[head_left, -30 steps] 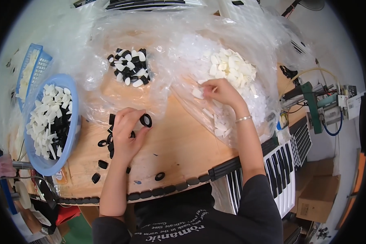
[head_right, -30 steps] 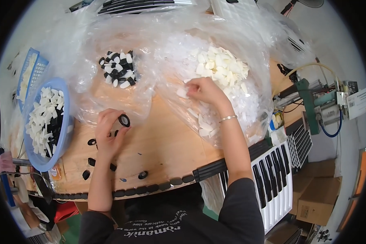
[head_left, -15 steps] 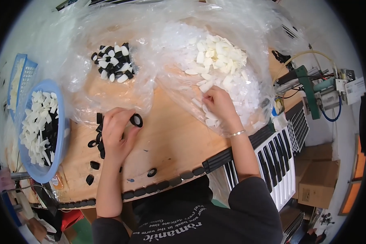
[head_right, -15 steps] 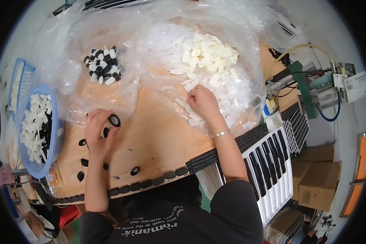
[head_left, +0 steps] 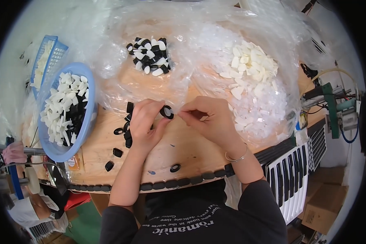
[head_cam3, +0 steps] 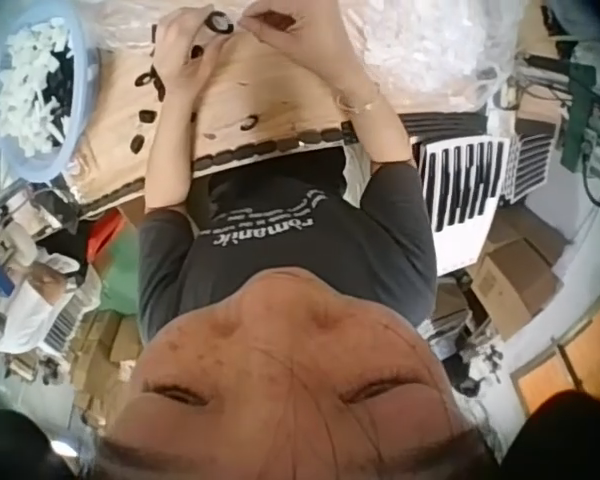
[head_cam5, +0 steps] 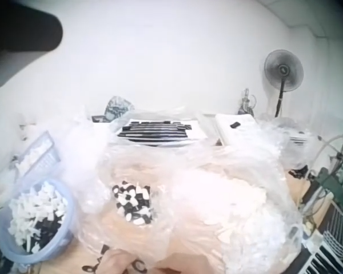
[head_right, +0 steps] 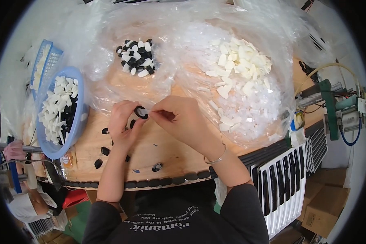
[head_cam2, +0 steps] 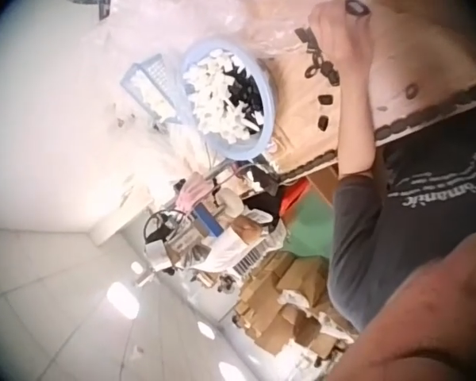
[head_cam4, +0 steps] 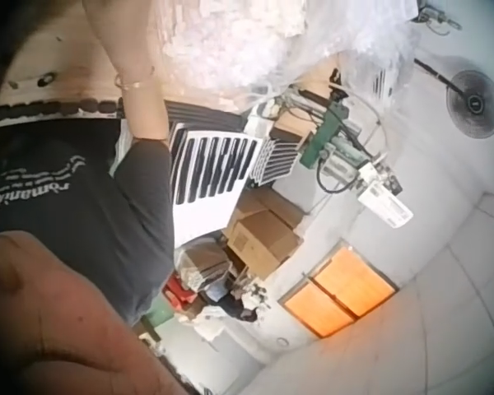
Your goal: The worker manually assembles small white plastic components into black plastic bases on a factory workbench.
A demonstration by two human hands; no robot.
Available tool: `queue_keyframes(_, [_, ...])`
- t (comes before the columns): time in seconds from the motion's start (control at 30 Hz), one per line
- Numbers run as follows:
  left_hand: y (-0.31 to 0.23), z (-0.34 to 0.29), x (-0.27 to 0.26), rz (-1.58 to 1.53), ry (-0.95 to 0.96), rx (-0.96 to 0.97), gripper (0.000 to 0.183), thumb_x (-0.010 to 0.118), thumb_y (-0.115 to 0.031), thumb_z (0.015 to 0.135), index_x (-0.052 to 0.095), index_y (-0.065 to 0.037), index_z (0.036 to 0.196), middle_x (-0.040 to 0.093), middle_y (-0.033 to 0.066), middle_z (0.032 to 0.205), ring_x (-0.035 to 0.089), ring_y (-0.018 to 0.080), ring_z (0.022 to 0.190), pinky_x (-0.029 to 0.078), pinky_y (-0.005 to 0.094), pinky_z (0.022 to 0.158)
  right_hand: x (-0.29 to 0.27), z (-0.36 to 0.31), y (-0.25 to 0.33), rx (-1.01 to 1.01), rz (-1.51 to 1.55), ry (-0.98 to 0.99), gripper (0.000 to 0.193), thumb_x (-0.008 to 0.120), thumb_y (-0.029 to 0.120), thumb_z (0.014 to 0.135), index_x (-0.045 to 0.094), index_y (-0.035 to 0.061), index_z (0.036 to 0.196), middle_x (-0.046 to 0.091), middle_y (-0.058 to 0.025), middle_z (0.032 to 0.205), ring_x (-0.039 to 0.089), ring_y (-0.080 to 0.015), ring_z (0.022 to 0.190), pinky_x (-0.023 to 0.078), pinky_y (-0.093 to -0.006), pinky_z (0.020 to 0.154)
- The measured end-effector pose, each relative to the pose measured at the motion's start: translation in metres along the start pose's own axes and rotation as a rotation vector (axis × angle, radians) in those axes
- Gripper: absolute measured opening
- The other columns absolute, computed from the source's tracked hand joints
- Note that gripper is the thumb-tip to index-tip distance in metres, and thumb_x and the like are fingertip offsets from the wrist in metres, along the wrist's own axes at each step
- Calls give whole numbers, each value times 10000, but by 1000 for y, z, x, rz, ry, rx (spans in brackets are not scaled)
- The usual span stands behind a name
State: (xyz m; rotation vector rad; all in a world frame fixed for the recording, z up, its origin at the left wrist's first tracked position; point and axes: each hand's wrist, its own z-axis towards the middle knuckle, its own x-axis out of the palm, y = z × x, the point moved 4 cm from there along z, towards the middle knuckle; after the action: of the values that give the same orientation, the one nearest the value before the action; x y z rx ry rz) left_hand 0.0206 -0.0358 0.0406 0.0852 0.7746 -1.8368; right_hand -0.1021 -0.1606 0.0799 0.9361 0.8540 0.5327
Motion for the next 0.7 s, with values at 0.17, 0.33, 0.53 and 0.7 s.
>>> queue_keyframes(0.17, [-3, -1, 3, 91, 5, 71, 460, 768, 27, 587, 647, 21, 1031, 649, 123, 936, 605, 310, 891, 492, 379, 751, 10, 2, -12, -99, -71, -13, 38, 711, 15, 798, 693, 12, 832, 634, -57, 718, 621, -116, 611, 492, -220, 558])
queue_keyframes(0.33, [-5, -3, 5, 123, 41, 92, 458, 756, 18, 587, 645, 20, 1031, 646, 124, 932, 602, 309, 899, 485, 376, 757, 14, 3, -6, -52, -89, 70, 44, 712, 12, 779, 684, 10, 813, 634, -68, 724, 624, -143, 600, 496, -231, 558])
queue_keyframes(0.53, [-8, -4, 7, 91, 35, 80, 472, 768, 24, 571, 641, 32, 1026, 647, 127, 929, 603, 309, 897, 486, 370, 757, 18, 0, -4, -44, -104, -24, 75, 711, 14, 784, 678, 6, 850, 634, -63, 734, 636, -131, 616, 507, -226, 570])
queue_keyframes(0.7, [-8, 0, 3, -18, -15, 36, 478, 783, 47, 565, 643, 36, 1021, 656, 133, 917, 614, 308, 872, 501, 357, 740, 12, -4, -16, 76, 286, 43, 70, 697, 0, 816, 680, 3, 884, 638, -28, 847, 640, -99, 720, 532, -212, 622])
